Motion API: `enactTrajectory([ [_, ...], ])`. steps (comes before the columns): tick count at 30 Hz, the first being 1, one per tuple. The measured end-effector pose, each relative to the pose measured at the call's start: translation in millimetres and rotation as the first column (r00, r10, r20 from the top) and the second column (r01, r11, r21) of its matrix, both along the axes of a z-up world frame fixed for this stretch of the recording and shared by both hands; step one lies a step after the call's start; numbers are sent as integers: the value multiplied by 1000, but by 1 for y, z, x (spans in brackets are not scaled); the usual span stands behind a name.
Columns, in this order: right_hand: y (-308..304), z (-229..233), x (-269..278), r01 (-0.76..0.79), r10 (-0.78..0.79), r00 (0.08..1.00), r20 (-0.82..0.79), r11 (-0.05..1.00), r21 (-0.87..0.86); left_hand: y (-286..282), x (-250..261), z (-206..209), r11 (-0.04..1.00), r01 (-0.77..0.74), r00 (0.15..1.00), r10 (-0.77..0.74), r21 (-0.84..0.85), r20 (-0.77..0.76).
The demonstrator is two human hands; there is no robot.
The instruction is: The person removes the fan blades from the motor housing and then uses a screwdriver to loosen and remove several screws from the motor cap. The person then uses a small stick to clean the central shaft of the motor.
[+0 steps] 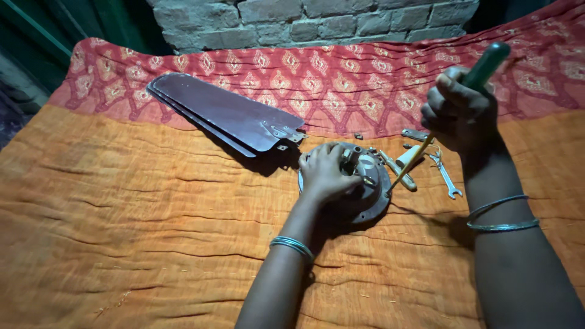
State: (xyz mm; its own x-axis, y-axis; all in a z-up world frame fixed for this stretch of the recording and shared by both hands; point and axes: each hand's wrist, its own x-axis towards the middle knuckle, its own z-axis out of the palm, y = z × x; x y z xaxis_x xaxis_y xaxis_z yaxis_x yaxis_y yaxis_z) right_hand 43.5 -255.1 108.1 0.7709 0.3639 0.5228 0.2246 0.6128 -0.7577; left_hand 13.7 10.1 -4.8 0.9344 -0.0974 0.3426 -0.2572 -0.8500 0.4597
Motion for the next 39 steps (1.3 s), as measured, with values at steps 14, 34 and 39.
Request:
enactTrajectory([
  [14, 28, -4, -13, 48, -48, 999, 8, 998, -45, -72, 8, 177, 415, 797, 603, -588, -438, 539],
  [34, 35, -35, 28, 639, -526, 742, 417, 742, -203, -173, 90, 187, 782, 387, 887, -173, -488, 427],
  [39, 42, -37, 27, 902, -641, 426, 639, 354, -246, -182, 81, 191, 789, 223, 898, 62, -573, 435],
])
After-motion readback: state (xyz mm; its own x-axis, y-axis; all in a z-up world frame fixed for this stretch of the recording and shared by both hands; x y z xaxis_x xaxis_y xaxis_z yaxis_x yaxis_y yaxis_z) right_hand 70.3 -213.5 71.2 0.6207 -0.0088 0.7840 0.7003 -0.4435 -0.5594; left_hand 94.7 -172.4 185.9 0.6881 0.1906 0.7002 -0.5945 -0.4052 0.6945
